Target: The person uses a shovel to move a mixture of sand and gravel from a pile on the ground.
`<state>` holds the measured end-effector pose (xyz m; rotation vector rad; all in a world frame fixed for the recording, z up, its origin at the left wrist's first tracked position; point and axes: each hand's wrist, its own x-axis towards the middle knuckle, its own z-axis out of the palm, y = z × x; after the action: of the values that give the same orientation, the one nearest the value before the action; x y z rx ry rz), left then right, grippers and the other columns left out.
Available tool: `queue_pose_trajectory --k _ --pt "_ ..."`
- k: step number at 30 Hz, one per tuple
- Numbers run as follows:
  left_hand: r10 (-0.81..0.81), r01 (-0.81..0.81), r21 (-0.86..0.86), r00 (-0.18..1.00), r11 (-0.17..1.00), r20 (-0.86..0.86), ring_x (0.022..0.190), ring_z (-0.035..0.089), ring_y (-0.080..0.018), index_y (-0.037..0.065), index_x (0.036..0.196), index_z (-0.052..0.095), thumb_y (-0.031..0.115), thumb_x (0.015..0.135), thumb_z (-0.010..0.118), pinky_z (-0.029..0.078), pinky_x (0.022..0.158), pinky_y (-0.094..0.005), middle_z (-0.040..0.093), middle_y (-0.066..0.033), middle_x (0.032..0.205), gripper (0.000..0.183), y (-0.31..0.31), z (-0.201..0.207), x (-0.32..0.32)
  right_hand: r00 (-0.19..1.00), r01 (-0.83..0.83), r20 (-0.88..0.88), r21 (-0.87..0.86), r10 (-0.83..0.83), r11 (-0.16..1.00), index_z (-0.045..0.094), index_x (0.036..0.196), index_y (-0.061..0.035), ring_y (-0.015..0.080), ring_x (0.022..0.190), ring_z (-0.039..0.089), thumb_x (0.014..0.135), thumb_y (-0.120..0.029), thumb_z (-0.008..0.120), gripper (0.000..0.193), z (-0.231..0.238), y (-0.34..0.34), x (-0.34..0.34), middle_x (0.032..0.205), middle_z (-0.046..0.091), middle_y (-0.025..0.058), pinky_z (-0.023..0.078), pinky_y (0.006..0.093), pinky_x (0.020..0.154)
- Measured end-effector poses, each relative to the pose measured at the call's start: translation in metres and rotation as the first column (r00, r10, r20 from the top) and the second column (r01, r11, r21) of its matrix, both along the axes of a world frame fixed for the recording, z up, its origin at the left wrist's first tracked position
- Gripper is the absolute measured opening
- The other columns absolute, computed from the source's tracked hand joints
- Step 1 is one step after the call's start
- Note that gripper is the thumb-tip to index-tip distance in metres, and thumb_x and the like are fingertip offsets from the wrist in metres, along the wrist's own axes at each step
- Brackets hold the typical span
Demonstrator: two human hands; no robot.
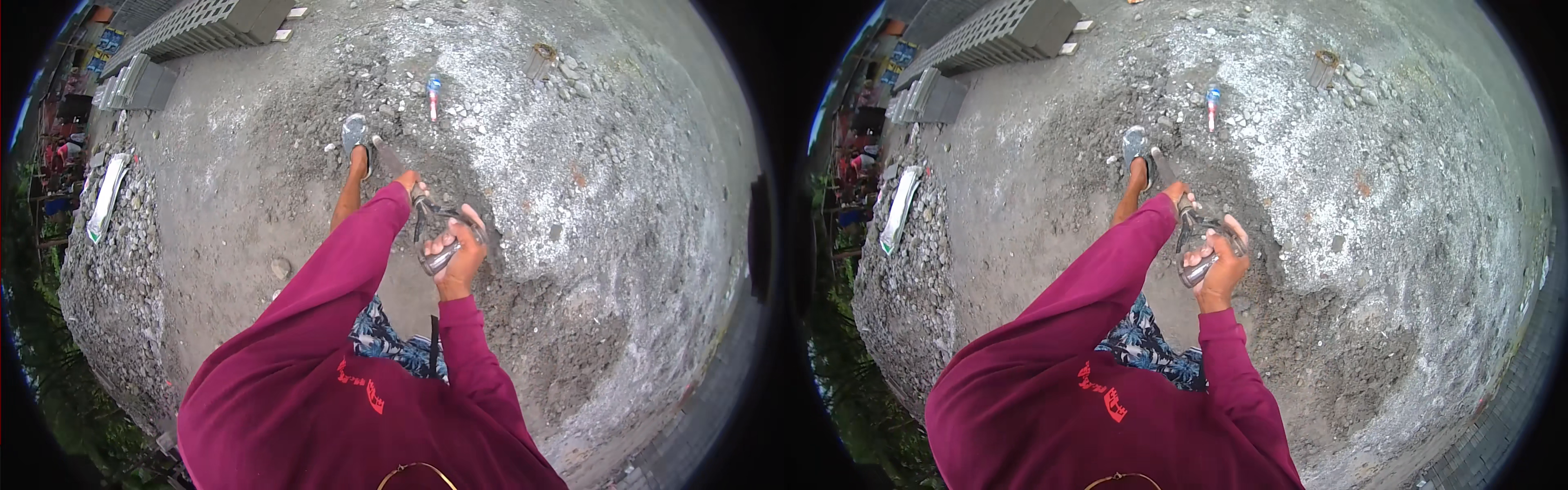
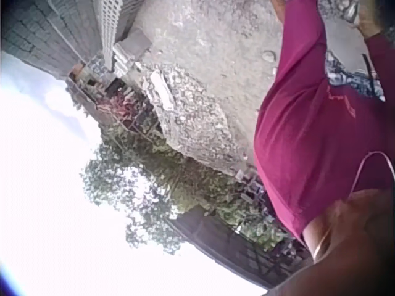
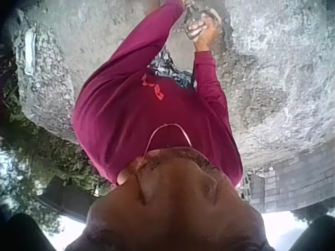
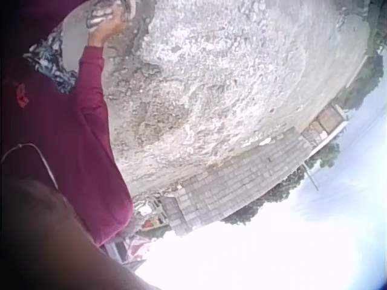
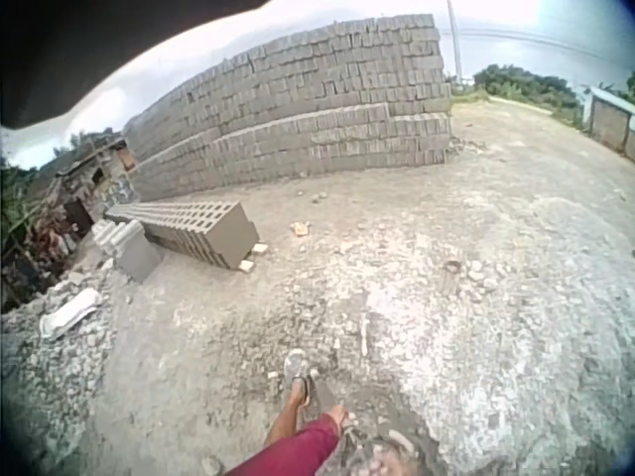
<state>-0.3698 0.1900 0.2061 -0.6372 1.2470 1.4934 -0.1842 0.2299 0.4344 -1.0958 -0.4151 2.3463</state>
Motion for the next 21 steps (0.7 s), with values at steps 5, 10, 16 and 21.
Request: queue_pose_trajectory --k 5,10,16,21 --pt "0.052 -0.029 -0.103 0.973 0.994 0.224 0.061 0.059 -0.0278 0.002 0.092 0.051 0.020 0.082 0.054 0.051 0.053 -0.0427 0.056 -0.0116 0.070 0.020 0.024 -0.020 0.022 0.980 -0.017 0.197 0.099 -0.003 0.995 0.044 0.123 -0.0044 0.0158 0.040 0.044 0.077 -0.001 0.052 0.047 -0.047 0.024 0.009 0.056 0.040 0.0033 0.042 0.0318 0.039" --pt "-0.045 0.073 -0.086 0.956 0.994 0.290 0.069 0.064 -0.0302 -0.002 0.103 0.053 0.025 0.078 0.072 0.056 0.057 -0.0467 0.058 -0.0155 0.078 0.041 -0.004 -0.057 0.023 0.817 0.058 0.572 0.041 -0.071 0.997 0.052 0.109 -0.0010 0.0152 0.042 0.045 0.076 -0.004 0.052 0.033 -0.126 0.001 0.073 0.058 0.043 0.0039 0.043 0.0303 0.040" --pt "0.240 -0.190 -0.259 0.955 0.947 0.176 0.057 0.060 -0.0217 0.001 0.095 0.053 0.022 0.078 0.070 0.055 0.052 -0.0375 0.057 -0.0087 0.067 0.031 0.003 -0.181 -0.088 0.339 0.139 0.940 -0.014 -0.034 0.990 0.057 0.081 -0.0040 0.0168 0.038 0.044 0.075 -0.011 0.057 0.009 -0.185 0.002 0.079 0.053 0.043 0.0034 0.036 0.0298 0.035" --pt "0.192 -0.156 -0.382 0.980 0.911 0.058 0.051 0.057 -0.0203 0.001 0.090 0.050 0.012 0.078 0.061 0.051 0.043 -0.0386 0.054 -0.0092 0.065 0.019 -0.006 -0.177 -0.066 0.257 0.184 0.965 0.007 -0.055 0.983 0.047 0.063 -0.0086 0.0191 0.036 0.043 0.075 -0.015 0.060 0.019 -0.191 -0.015 0.078 0.050 0.042 0.0041 0.036 0.0352 0.034"
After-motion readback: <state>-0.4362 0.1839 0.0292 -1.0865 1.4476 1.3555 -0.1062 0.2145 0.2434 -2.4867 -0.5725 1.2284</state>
